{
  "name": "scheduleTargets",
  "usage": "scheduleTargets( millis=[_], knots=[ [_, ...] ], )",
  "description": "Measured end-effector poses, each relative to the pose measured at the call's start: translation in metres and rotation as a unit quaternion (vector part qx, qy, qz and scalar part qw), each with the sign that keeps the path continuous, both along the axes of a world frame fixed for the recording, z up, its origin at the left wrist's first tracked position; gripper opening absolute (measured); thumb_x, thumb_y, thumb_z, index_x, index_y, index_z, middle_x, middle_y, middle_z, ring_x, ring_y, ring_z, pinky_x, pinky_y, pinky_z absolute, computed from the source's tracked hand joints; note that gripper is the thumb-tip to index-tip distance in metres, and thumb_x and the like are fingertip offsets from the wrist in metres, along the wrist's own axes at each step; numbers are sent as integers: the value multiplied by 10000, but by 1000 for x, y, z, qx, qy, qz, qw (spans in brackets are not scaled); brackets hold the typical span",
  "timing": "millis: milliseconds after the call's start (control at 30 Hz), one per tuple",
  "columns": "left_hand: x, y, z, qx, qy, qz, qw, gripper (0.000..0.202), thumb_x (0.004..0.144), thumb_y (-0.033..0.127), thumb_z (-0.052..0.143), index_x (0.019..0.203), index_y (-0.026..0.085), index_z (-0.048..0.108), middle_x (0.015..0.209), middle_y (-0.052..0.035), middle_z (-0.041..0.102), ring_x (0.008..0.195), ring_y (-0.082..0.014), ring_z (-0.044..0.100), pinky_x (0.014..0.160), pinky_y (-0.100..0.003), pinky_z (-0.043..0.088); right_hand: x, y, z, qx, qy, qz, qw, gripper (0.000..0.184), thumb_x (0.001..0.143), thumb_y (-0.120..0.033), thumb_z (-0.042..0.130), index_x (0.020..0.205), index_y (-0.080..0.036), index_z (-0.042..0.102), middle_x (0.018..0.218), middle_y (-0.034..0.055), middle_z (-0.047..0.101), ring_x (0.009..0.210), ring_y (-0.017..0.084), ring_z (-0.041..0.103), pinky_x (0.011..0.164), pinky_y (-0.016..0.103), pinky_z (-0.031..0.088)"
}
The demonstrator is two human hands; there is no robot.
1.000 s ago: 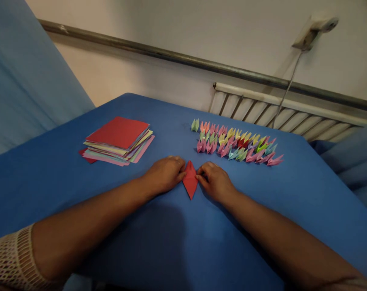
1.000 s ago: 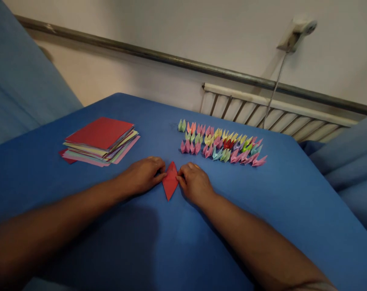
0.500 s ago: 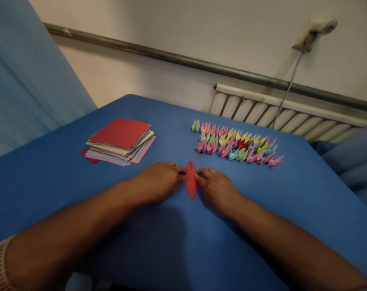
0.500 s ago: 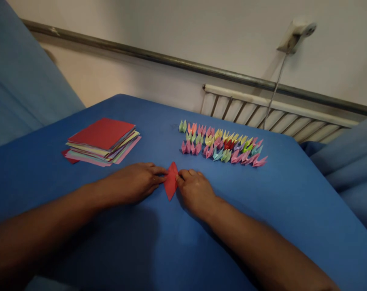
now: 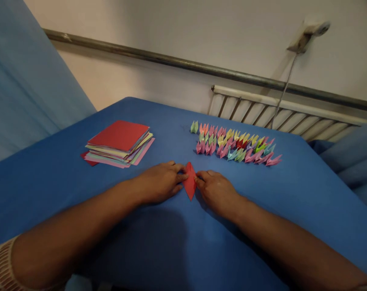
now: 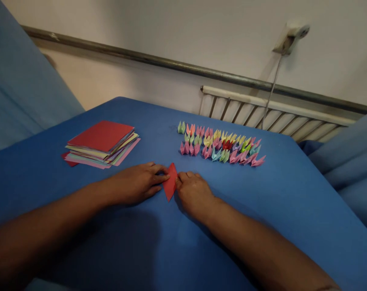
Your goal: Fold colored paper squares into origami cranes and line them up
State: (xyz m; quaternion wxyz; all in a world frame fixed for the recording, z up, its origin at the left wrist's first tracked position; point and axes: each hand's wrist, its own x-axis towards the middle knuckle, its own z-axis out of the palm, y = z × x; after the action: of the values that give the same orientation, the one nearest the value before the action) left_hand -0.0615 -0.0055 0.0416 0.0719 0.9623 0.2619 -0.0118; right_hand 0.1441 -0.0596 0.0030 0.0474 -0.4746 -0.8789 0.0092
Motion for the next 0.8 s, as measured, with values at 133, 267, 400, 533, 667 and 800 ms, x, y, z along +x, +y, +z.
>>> scheduleTargets(
  millis=[133, 267, 400, 533, 667, 800],
  knots=[
    [-3, 5, 4, -31, -24, -6, 999, 243, 939, 277, 503, 1050, 205, 707, 1192, -86, 650, 1058, -220, 585, 968, -358, 404, -2, -3, 2, 3, -4, 0, 1000, 283, 913, -101, 455, 1091, -146, 671, 1043, 144, 655, 911, 258, 561, 780, 389, 443],
    [4, 23, -14, -42, -125, -1, 991, 197, 925, 269, 531, 935, 170, 701, 1211, -103, 644, 1150, -223, 553, 1030, -371, 379, -6, -4, 2, -2, -29, -9, 1000, 269, 897, -78, 454, 1042, -121, 676, 1015, 151, 654, 902, 260, 565, 772, 385, 451],
    [11, 39, -30, -72, -159, -32, 984, 278, 912, 293, 545, 1165, 210, 627, 1277, -92, 614, 1215, -226, 517, 1048, -400, 355, -4, 4, -6, 4, 40, -35, 999, 248, 909, -107, 441, 1046, -120, 648, 1016, 152, 647, 930, 254, 557, 820, 387, 454],
    [12, 39, -26, -40, -113, -35, 992, 372, 902, 351, 542, 1252, 236, 592, 1210, -88, 627, 1127, -246, 537, 1016, -424, 344, 4, 18, -15, -5, 159, -89, 983, 179, 911, -137, 447, 975, -152, 614, 950, 96, 636, 899, 209, 569, 846, 341, 452],
    [11, 32, -16, -13, -87, 5, 996, 344, 867, 390, 573, 1151, 208, 642, 1008, -73, 626, 952, -230, 542, 902, -380, 387, 8, 23, -19, -10, 251, -97, 963, 135, 898, -136, 479, 953, -168, 598, 941, 65, 629, 887, 178, 578, 834, 304, 450],
    [9, 28, -10, -35, -79, 59, 995, 268, 810, 408, 627, 962, 189, 647, 908, -46, 592, 893, -218, 517, 825, -334, 402, 8, 24, -20, -16, 286, -81, 955, 140, 888, -135, 502, 976, -173, 603, 941, 55, 631, 885, 170, 580, 832, 299, 453]
  ],
)
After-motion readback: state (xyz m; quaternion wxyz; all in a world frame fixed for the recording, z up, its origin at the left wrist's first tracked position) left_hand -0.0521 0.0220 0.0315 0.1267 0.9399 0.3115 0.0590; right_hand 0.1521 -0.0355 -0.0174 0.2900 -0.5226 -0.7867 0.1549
